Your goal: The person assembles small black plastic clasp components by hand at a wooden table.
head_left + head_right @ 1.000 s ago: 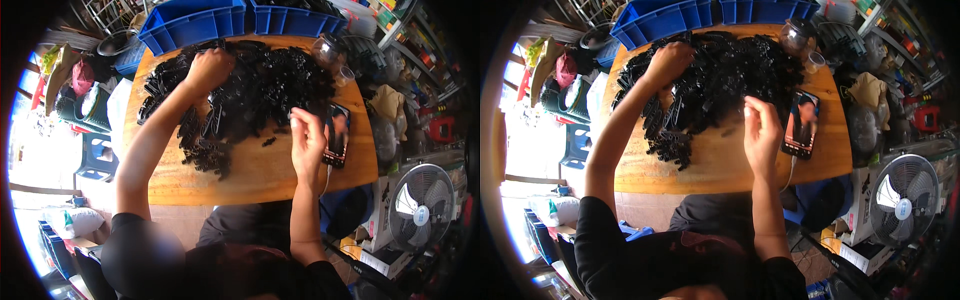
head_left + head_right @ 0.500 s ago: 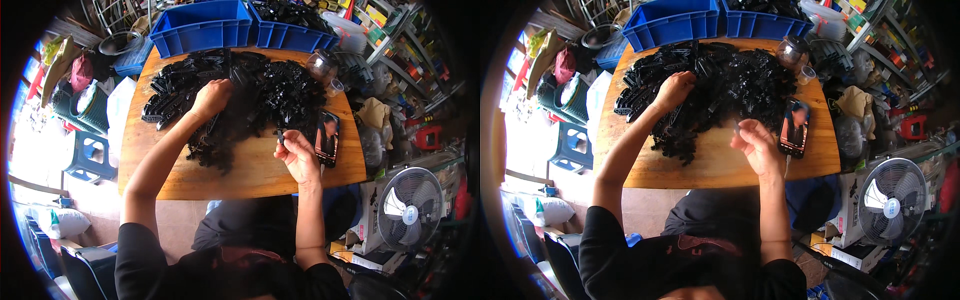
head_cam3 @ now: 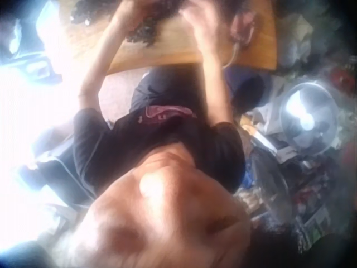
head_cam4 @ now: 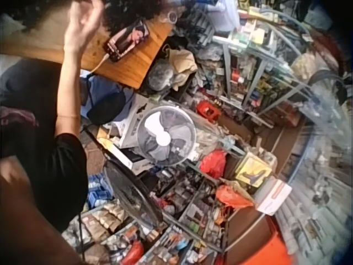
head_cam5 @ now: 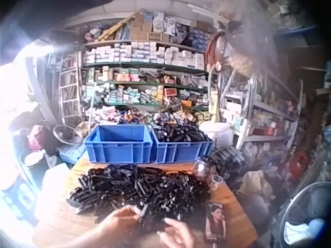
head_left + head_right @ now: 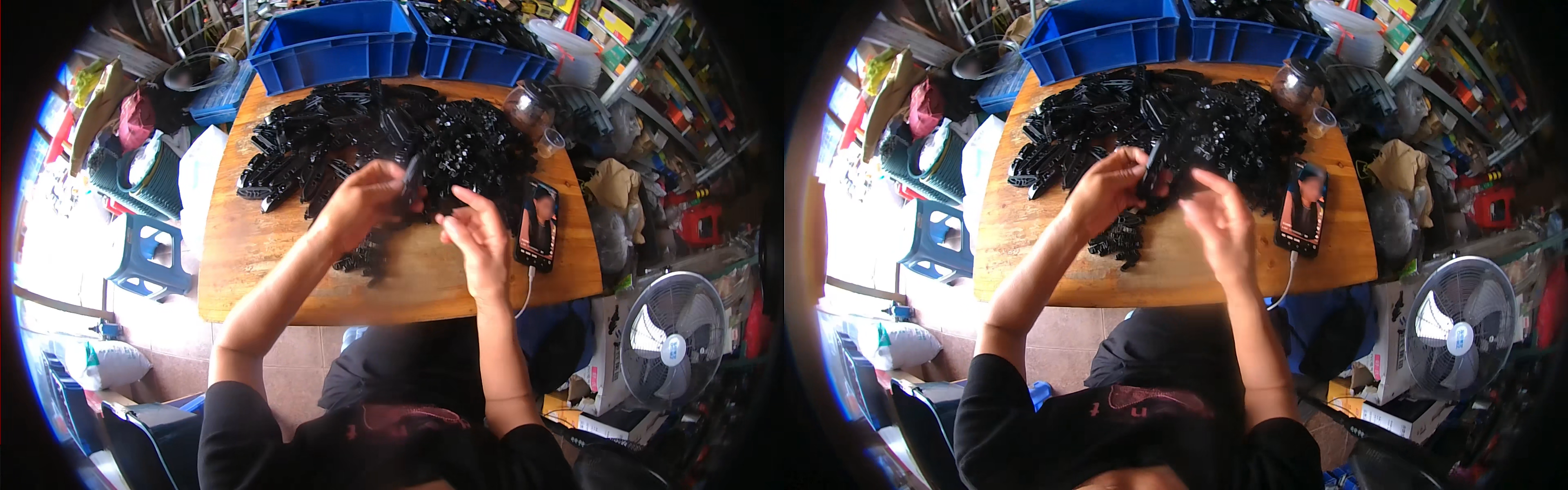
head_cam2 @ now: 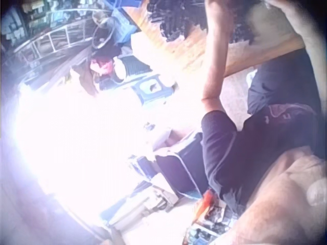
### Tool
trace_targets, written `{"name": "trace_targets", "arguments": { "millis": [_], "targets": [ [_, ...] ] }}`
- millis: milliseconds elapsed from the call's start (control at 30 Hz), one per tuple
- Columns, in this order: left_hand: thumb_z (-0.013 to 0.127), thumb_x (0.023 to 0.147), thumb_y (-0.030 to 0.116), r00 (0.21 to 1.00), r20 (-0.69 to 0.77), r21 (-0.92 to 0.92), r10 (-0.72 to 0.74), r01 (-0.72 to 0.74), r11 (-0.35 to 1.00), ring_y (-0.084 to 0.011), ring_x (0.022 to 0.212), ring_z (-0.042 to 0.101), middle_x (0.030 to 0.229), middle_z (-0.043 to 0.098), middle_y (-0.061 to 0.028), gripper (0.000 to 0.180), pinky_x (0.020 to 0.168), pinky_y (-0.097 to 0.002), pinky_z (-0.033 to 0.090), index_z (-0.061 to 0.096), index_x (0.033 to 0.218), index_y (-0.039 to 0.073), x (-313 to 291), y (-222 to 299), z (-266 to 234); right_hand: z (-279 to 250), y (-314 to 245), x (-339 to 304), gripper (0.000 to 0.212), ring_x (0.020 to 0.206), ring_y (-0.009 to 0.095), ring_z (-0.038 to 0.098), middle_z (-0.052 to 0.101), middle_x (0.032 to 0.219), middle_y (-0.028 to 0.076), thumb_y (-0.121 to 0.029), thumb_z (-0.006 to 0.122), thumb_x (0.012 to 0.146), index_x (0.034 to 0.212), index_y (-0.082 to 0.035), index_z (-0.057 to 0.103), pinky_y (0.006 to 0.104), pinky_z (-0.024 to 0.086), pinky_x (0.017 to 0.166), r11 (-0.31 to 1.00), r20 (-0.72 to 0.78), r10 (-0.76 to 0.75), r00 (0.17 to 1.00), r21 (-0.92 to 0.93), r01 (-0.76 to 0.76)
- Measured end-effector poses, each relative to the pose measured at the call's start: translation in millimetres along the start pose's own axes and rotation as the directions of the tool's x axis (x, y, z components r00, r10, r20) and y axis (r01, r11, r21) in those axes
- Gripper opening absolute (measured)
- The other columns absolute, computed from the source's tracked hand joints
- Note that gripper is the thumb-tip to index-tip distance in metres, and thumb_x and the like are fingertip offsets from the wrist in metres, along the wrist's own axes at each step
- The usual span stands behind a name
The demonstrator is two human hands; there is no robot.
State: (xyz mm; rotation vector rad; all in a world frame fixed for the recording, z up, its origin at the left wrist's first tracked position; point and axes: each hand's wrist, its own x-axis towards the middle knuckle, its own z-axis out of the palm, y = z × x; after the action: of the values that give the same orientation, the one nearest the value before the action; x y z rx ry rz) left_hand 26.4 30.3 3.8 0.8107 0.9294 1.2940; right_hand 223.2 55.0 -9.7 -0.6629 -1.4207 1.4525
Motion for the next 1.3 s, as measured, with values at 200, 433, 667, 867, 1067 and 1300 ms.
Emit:
{"name": "trace_targets", "arguments": {
  "millis": [200,433,667,867,1067,1300],
  "targets": [
    [0.044,0.094,0.011,1.000,0.006,-0.082,-0.029,0.030,0.996,-0.0118,0.079,0.057,0.097,0.059,-0.0038,0.029,0.059,-0.0229,0.045,0.048,0.122,0.005,-21,-26,-2,19,-1,-2,0.025,0.074,0.009,0.055,0.061,0.088,0.004,-0.001,0.060,0.084,0.108,-0.004,0.059,0.0232,0.046,0.067,0.835,0.204,-0.155,0.967,-0.495,0.238],
    [0.044,0.095,0.012,0.996,-0.045,0.054,-0.079,0.081,0.995,-0.0113,0.079,0.059,0.096,0.062,-0.0048,0.028,0.060,-0.0228,0.048,0.051,0.120,0.003,-28,-27,10,14,2,-18,0.014,0.079,0.009,0.056,0.060,0.087,0.002,-0.002,0.065,0.083,0.096,0.000,0.060,0.0231,0.048,0.071,0.945,0.120,-0.147,0.982,-0.278,0.175],
    [0.051,0.093,0.016,0.996,-0.082,0.225,-0.040,0.057,0.973,-0.0052,0.063,0.052,0.080,0.059,-0.0001,0.031,0.060,-0.0204,0.046,0.054,0.119,0.000,-35,-28,14,20,-10,-15,0.016,0.074,0.021,0.058,0.058,0.084,0.008,0.004,0.068,0.074,0.087,-0.001,0.061,0.0287,0.048,0.063,0.762,0.218,-0.382,0.898,-0.475,0.439],
    [0.047,0.095,0.010,1.000,-0.007,0.465,0.000,0.003,0.886,-0.0066,0.065,0.056,0.089,0.062,-0.0033,0.028,0.062,-0.0197,0.048,0.053,0.119,-0.002,-38,-23,18,10,-7,-15,0.015,0.072,0.020,0.056,0.056,0.081,0.008,0.005,0.069,0.073,0.084,-0.002,0.061,0.0290,0.046,0.061,0.765,0.183,-0.405,0.896,-0.469,0.441],
    [0.054,0.092,0.013,0.997,-0.036,0.461,-0.071,0.080,0.884,-0.0070,0.070,0.056,0.091,0.061,-0.0036,0.034,0.063,-0.0220,0.048,0.050,0.123,-0.001,-43,-18,26,10,-6,-19,0.018,0.072,0.021,0.056,0.055,0.082,0.008,0.005,0.070,0.071,0.085,-0.002,0.061,0.0293,0.046,0.062,0.738,0.153,-0.398,0.904,-0.532,0.415],
    [0.061,0.083,0.006,0.984,0.176,0.621,-0.009,-0.104,0.777,-0.0140,0.080,0.059,0.098,0.062,-0.0130,0.035,0.069,-0.0305,0.049,0.052,0.116,-0.001,-47,-19,31,-6,0,-29,0.033,0.089,0.019,0.059,0.061,0.095,0.011,-0.008,0.071,0.075,0.104,0.000,0.057,0.0303,0.047,0.077,0.940,0.069,0.007,0.998,-0.341,0.017]
  ]
}}
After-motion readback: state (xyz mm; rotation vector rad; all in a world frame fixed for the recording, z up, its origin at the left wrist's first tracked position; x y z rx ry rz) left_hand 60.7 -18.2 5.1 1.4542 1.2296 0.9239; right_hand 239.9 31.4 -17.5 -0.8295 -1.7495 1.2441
